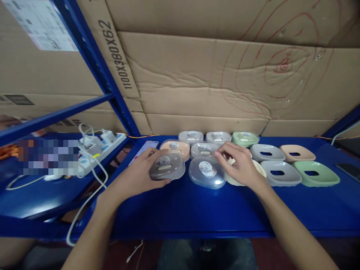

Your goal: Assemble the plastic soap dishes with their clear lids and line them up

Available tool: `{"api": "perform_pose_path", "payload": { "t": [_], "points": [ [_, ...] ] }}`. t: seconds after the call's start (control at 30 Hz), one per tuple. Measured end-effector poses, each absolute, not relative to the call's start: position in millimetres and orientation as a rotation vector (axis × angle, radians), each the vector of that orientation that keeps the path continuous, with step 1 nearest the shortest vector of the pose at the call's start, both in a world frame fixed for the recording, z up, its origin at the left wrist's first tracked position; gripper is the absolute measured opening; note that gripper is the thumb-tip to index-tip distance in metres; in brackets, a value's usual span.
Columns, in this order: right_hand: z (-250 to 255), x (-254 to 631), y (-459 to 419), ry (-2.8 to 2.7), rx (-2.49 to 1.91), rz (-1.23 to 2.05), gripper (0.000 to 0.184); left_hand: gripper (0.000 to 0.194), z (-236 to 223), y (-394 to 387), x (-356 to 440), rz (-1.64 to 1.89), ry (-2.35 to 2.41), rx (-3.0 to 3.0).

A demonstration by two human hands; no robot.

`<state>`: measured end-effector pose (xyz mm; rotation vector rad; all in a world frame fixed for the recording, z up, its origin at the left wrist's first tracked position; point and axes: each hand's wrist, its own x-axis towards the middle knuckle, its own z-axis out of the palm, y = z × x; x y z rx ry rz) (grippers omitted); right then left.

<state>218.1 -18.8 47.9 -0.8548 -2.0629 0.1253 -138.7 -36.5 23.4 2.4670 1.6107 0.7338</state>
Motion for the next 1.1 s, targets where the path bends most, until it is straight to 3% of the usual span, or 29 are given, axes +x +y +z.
{"api": "perform_pose_path", "payload": {
  "t": [0.1,0.13,0.27,0.33,0.4,0.47,0.57,0.7,1.0,1.1],
  "points": [
    [45,218,-20,-1.976,-0.786,0.051,0.011,0.09,43,-36,-122,0.888,1.566,2.488],
    [45,217,-21,-1.968,-0.761,0.064,0.014,0.09,51,-36,-114,0.905,1.528,2.512],
    [45,213,-24,-2.013,-0.675,0.277,0.087,0.095,75,-35,-68,0.872,1.298,2.621],
    [45,213,-24,-2.013,-0.644,0.365,0.106,0.098,81,-33,-45,0.857,1.169,2.634],
    [46,214,-22,-1.966,-0.645,0.39,0.099,0.094,82,-30,-27,0.892,1.084,2.624],
    [47,217,-20,-1.886,-0.673,0.384,0.079,0.093,78,-26,-16,1.041,1.04,2.588],
    [50,220,-19,-1.788,-0.71,0.436,0.065,0.106,65,-20,-10,1.282,1.013,2.438],
    [51,217,-20,-1.688,-0.722,0.592,0.064,0.119,48,-15,-9,1.382,0.961,2.169],
    [37,215,-5,-1.44,-0.82,0.82,0.061,0.121,40,-18,-11,1.4,1.028,2.114],
    [36,230,9,-1.334,-0.841,0.802,0.065,0.111,37,-16,-10,1.413,1.035,2.089]
  ]
}}
